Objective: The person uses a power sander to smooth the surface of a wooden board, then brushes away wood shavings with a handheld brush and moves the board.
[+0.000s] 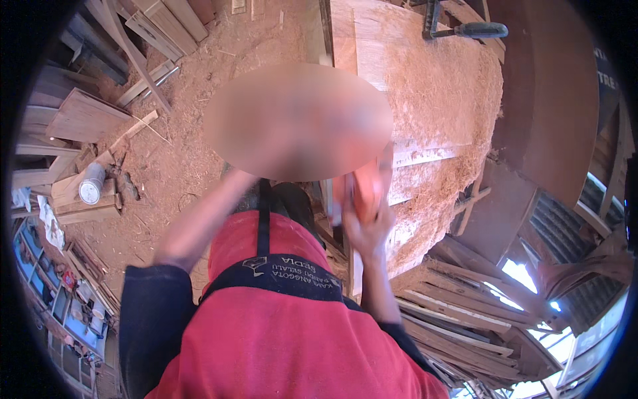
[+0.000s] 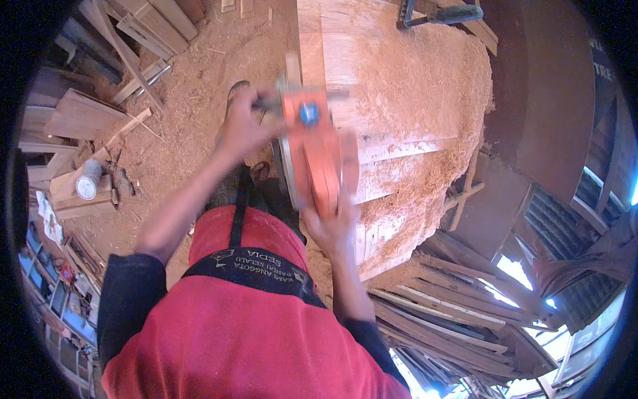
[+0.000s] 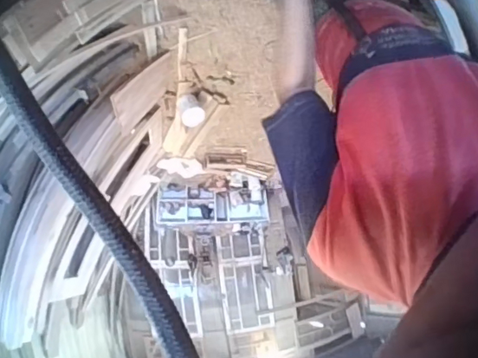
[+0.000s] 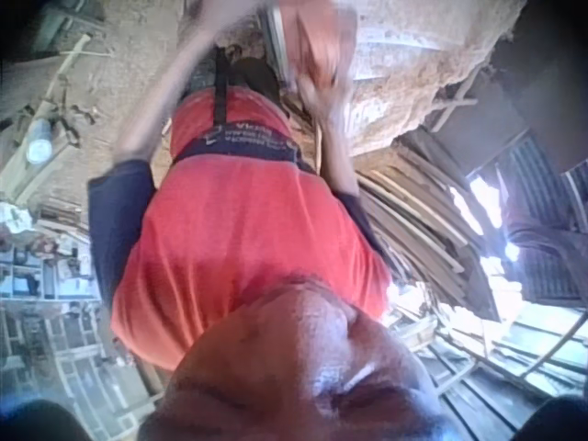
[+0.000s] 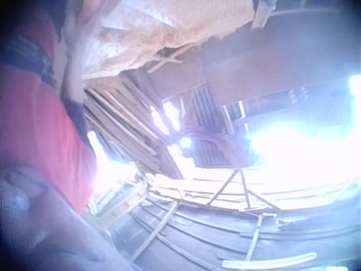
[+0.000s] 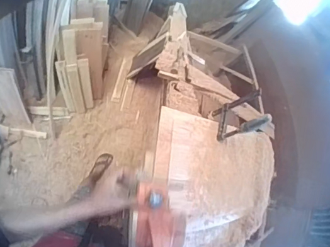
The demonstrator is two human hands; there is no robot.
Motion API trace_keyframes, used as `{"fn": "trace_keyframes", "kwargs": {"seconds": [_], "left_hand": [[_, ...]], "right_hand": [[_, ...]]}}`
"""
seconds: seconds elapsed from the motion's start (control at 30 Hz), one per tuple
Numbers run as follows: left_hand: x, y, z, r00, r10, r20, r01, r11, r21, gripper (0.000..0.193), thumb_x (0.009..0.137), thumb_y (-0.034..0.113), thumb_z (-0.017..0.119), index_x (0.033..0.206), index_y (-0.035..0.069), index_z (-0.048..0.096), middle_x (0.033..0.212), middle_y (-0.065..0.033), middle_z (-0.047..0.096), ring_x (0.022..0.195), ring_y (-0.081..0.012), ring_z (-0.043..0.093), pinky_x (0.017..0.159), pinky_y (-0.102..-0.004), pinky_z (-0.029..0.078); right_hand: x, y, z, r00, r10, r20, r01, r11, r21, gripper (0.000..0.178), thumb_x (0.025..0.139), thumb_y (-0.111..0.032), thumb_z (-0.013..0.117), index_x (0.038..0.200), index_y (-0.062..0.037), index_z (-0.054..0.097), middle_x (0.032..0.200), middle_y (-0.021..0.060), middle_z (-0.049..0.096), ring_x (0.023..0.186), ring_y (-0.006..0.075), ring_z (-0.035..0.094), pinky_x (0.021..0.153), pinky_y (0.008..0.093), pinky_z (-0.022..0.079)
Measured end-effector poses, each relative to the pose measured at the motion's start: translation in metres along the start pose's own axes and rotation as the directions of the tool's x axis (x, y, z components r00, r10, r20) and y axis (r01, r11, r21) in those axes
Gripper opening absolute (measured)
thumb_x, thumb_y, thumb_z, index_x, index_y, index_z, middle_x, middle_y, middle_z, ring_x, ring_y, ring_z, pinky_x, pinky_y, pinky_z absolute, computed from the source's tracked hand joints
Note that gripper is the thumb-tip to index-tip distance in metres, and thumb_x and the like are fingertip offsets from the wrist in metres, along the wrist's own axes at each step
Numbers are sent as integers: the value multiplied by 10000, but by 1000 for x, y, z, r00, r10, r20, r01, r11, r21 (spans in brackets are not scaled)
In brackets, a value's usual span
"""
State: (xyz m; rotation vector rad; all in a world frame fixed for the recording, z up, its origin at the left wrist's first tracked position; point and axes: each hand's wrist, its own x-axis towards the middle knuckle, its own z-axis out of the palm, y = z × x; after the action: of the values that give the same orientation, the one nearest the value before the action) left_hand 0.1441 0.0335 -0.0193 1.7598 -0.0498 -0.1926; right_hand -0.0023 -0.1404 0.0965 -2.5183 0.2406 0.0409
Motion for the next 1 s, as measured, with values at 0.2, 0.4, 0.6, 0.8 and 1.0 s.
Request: {"fn": "trace_keyframes", "kwargs": {"seconds": [0.2,0.4,0.6,0.8,1.0], "left_hand": [[-110,-2,38,1000,0,17,-1,998,66,649,631,338,938,1113,67,598,1135,-123,552,1122,-303,529,986,-400,433],[-50,-4,18,1000,-13,0,13,1000,-11,676,630,322,936,1146,54,592,1101,-109,566,1075,-277,558,958,-380,448],[39,2,-12,999,10,-37,-9,1000,25,667,640,328,933,1148,57,597,1106,-120,591,1091,-288,565,963,-385,448],[116,-21,-27,999,-14,-42,13,999,-30,725,638,374,941,1180,40,595,1143,-156,608,1114,-310,579,988,-404,454],[192,-24,-44,995,26,-92,-33,996,-79,793,632,439,946,1204,13,598,1163,-155,646,1088,-249,628,936,-373,516]], "right_hand": [[-116,35,-9,969,246,4,-244,959,145,299,697,-95,742,978,-18,674,744,161,676,688,323,713,628,402,544],[-61,26,1,972,230,40,-234,958,165,321,694,-76,744,999,-16,668,750,151,679,689,316,714,642,406,549],[44,-20,13,987,160,13,-159,964,213,260,735,-92,738,954,8,640,761,153,663,649,246,676,639,359,532],[121,-41,25,996,81,-26,-71,959,274,187,779,-54,645,945,30,621,746,73,609,687,130,566,648,307,488],[194,-45,41,999,-3,-50,16,968,252,222,787,-93,659,973,26,632,772,93,638,698,138,593,652,325,505]]}}
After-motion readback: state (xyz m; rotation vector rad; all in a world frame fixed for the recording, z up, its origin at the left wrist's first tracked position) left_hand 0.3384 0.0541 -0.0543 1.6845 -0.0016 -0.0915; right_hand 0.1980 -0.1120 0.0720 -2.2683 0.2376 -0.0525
